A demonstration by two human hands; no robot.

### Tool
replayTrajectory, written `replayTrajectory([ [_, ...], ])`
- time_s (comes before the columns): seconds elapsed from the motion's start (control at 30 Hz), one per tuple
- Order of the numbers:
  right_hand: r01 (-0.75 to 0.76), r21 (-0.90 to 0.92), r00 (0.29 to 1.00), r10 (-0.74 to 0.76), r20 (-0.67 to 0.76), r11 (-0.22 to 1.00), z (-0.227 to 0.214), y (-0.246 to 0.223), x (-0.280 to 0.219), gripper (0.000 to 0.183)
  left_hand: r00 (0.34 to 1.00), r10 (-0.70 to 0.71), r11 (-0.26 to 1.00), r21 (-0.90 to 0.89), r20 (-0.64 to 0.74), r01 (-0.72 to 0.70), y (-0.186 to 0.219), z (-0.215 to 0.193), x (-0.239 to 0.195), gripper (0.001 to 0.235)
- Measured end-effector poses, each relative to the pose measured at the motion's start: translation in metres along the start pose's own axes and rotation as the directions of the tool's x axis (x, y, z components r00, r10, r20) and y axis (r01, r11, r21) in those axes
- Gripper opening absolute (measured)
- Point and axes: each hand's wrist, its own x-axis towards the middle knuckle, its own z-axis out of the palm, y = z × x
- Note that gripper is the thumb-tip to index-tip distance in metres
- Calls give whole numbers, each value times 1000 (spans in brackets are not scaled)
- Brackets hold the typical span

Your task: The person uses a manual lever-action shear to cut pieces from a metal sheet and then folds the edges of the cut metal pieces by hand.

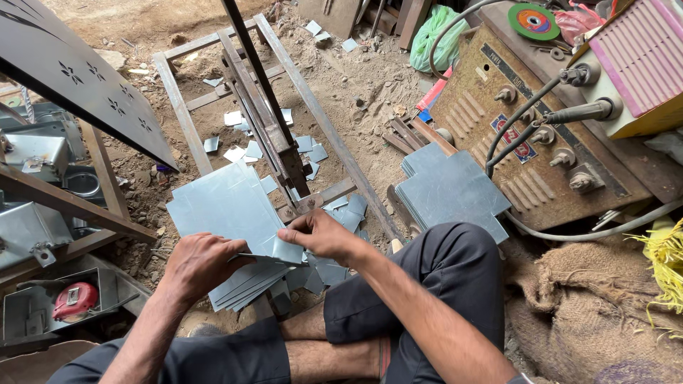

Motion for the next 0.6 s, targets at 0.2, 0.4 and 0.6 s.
replayTrajectory([
  [0.2, -453, 426, 884, 333, 329, 783, -5, 38, 32, 38, 993, 42, 998, -36, -111, -46, 2, -7, -1, 23],
  [0.4, -219, 305, 976, 210, 61, 927, 5, 8, 4, 45, 997, -71, 995, -72, 25, 73, 3, -13, 11, 25],
  [0.6, -68, -205, 996, 77, 38, 976, -2, -25, -13, 47, 987, -121, 987, -91, 105, 131, 3, -19, 21, 24],
])
